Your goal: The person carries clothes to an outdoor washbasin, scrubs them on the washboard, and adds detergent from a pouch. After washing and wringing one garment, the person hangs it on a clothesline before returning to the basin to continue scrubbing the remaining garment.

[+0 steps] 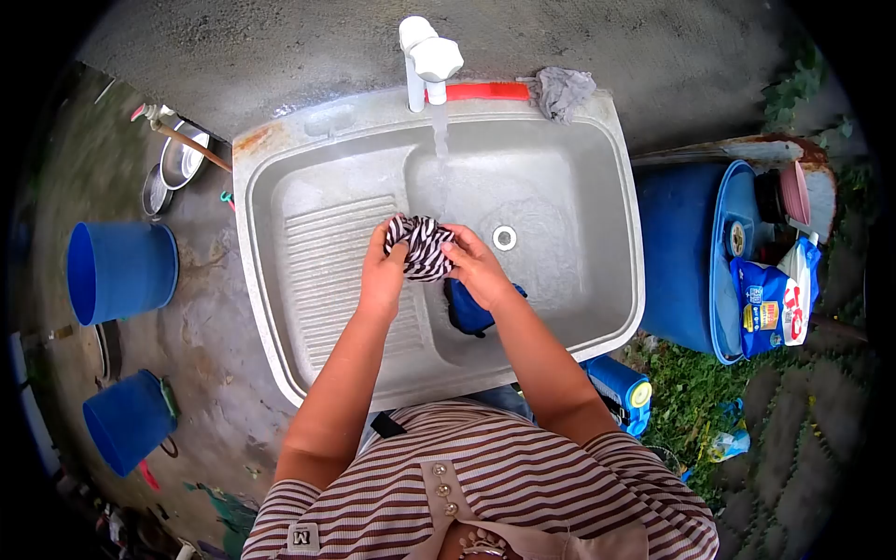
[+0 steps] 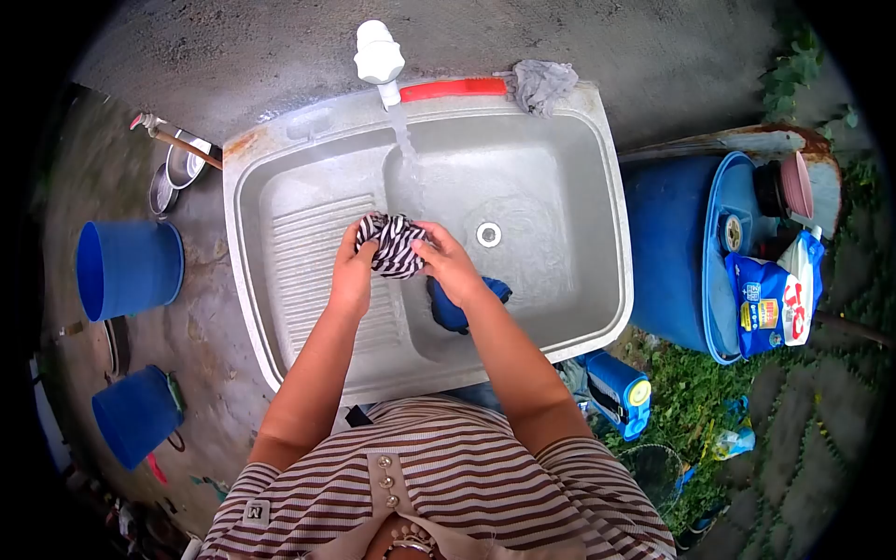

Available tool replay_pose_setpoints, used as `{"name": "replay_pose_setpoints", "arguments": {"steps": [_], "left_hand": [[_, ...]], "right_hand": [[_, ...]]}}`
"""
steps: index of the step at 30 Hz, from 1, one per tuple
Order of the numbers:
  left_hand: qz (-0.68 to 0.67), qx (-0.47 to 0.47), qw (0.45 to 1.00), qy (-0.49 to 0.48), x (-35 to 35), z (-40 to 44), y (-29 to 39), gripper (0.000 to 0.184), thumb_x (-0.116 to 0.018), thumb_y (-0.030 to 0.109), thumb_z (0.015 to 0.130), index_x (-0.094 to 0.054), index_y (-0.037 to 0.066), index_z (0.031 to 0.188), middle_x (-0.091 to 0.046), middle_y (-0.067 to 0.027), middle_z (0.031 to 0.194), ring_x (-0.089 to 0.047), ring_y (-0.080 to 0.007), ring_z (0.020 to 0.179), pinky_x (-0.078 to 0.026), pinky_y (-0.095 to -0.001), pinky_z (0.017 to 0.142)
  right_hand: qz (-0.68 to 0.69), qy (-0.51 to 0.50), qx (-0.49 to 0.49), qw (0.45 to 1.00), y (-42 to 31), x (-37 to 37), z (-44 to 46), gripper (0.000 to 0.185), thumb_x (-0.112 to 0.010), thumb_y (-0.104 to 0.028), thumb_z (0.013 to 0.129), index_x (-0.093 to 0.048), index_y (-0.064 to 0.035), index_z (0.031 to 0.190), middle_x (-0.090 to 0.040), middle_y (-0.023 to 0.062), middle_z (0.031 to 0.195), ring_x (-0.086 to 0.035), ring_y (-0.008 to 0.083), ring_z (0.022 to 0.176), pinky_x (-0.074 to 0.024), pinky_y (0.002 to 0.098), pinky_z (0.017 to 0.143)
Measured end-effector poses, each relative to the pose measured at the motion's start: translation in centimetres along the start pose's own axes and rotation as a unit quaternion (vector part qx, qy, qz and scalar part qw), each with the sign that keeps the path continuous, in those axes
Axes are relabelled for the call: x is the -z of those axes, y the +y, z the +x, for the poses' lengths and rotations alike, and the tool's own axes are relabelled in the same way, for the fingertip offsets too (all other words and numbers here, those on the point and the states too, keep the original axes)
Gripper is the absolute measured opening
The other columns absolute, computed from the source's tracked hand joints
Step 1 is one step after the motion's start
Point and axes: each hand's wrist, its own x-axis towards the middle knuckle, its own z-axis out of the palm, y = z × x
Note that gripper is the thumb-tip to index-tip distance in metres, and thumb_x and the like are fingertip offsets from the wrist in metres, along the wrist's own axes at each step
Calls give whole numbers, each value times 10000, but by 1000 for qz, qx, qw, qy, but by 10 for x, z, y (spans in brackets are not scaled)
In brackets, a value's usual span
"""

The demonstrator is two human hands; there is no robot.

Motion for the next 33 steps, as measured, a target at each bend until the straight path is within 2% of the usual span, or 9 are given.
{"name": "replay_pose_setpoints", "arguments": {"steps": [4,9,15,17,19,24,26,29,33], "left_hand": [[18,63,998,6,-24,-4,43,613,-589,149,1007,-366,99,1577,-556,-134,1411,-563,-236,1233,-468,-373,1054],[125,76,989,0,9,6,10,645,-596,206,1012,-333,82,1587,-500,-207,1470,-563,-288,1278,-473,-409,1079],[-12,171,982,-81,14,-9,-7,550,-547,219,1039,-388,-30,1503,-504,-206,1459,-573,-301,1274,-481,-418,1084],[-54,210,974,-71,4,-12,-7,612,-564,331,1047,-376,-30,1503,-523,-208,1433,-574,-312,1271,-485,-440,1080],[-61,244,967,-47,-6,-8,-6,655,-557,408,1042,-379,-33,1493,-542,-204,1404,-586,-310,1252,-494,-454,1067],[-241,361,895,-98,0,0,36,537,-471,469,1072,-554,-21,1275,-655,-153,1164,-673,-268,1041,-567,-431,912],[-214,293,930,-65,11,-4,18,502,-490,449,1065,-584,-6,1258,-674,-131,1147,-681,-259,1031,-567,-429,910],[-165,204,965,17,38,11,-14,316,-545,288,1041,-642,24,1187,-714,-57,1073,-698,-223,928,-572,-389,794],[391,-149,887,196,65,6,-24,217,-579,167,996,-640,5,1126,-636,-191,1104,-604,-385,1011,-477,-465,891]], "right_hand": [[-89,121,63,987,-34,35,30,400,-690,-315,988,-585,-92,1303,-649,68,1120,-620,136,920,-519,312,797],[-584,248,112,765,1,168,95,789,-766,-413,890,-423,-77,1516,-447,293,1468,-516,427,1294,-449,462,1080],[-509,324,144,784,30,149,143,727,-778,-336,876,-460,-73,1474,-407,294,1518,-419,424,1398,-421,468,1110],[-610,163,120,766,49,95,126,628,-783,-297,874,-520,-42,1383,-538,268,1394,-532,388,1300,-463,458,1045],[-311,127,-11,942,69,61,115,486,-779,-217,886,-560,-46,1286,-661,182,1157,-646,251,1079,-509,378,951],[-356,-3,315,880,-28,-49,-26,267,-784,-153,874,-612,-54,1054,-649,87,920,-633,206,839,-516,344,791],[-419,-150,319,837,-49,-64,-38,235,-786,-146,862,-628,-61,1014,-640,100,909,-635,258,826,-512,340,777],[-445,-18,280,851,-51,-85,10,215,-731,-182,879,-637,-60,1029,-662,129,1025,-649,322,982,-516,394,825],[-502,20,367,783,45,-88,83,221,-678,-164,878,-648,-89,1084,-657,137,1148,-556,398,1170,-441,483,993]]}}
